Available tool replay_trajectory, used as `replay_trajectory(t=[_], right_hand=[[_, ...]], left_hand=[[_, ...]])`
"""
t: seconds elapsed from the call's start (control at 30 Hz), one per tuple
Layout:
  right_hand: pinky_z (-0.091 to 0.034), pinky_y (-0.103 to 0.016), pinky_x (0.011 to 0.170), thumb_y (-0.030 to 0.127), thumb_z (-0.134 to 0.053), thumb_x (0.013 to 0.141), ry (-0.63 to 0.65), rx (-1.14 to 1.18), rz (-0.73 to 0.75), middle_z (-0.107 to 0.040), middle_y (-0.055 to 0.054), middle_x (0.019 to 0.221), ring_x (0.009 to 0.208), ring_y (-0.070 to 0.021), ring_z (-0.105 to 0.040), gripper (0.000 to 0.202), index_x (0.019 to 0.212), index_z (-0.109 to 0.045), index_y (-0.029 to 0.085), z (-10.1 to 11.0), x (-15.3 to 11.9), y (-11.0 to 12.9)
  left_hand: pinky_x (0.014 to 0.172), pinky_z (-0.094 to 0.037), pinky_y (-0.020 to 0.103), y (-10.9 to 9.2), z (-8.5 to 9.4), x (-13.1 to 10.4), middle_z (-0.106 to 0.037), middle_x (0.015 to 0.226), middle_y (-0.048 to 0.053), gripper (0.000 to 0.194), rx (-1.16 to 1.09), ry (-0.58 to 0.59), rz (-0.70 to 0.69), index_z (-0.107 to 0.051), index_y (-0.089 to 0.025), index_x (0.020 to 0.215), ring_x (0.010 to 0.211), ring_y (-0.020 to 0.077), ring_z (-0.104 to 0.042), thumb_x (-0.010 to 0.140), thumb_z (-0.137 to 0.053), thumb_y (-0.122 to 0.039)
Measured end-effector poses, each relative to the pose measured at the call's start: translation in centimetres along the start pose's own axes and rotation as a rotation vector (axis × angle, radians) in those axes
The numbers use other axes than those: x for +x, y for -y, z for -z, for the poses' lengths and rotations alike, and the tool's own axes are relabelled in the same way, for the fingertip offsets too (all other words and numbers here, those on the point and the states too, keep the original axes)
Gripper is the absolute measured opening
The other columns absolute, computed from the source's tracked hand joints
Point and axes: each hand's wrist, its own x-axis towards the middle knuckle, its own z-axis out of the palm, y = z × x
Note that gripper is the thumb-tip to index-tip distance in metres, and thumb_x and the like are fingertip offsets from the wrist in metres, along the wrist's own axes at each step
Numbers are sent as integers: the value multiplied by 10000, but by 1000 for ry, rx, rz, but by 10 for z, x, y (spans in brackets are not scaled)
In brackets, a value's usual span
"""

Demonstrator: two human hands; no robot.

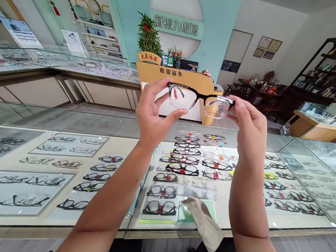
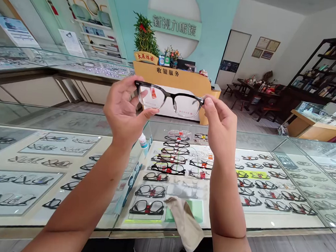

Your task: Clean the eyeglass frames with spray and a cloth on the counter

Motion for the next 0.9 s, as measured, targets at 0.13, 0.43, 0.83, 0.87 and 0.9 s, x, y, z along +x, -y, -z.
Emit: replay_trajectory(t=[0.13,0.43,0.83,0.87,0.9], right_hand=[[-667,-559,1077,622,-675,1041,-12,72,-31,-833,-81,1314,1218,-297,-786,457,1285,-857,282,1,-1,3],[-668,-495,1003,600,-720,1014,63,219,-85,-851,-86,1215,1152,-290,-796,450,1321,-857,302,3,0,5],[-648,-443,882,738,-596,1042,218,195,-72,-830,-105,1185,1021,-253,-799,642,1465,-777,291,3,1,12],[-646,-442,881,728,-593,1048,220,207,-72,-828,-106,1191,992,-245,-797,638,1471,-776,286,2,1,12],[-645,-441,879,723,-590,1054,224,219,-69,-826,-106,1197,968,-238,-795,633,1475,-774,287,2,1,11]], left_hand=[[1208,-609,570,3,1,-1,-646,1520,96,807,-55,-10,-119,-642,-389,1481,1529,385,-601,792,-973,-647],[1154,-628,500,17,-4,1,-677,1503,95,797,-130,-6,-273,-626,-375,1533,1466,361,-650,851,-924,-660],[1137,-629,495,25,-1,3,-681,1541,98,823,-140,59,-239,-609,-387,1561,1480,365,-648,860,-894,-709],[1135,-631,498,25,-1,3,-679,1546,101,833,-133,66,-233,-604,-388,1566,1484,368,-646,857,-890,-720],[1134,-632,501,26,-1,3,-677,1549,103,843,-129,74,-228,-598,-390,1572,1486,371,-646,855,-888,-726]])
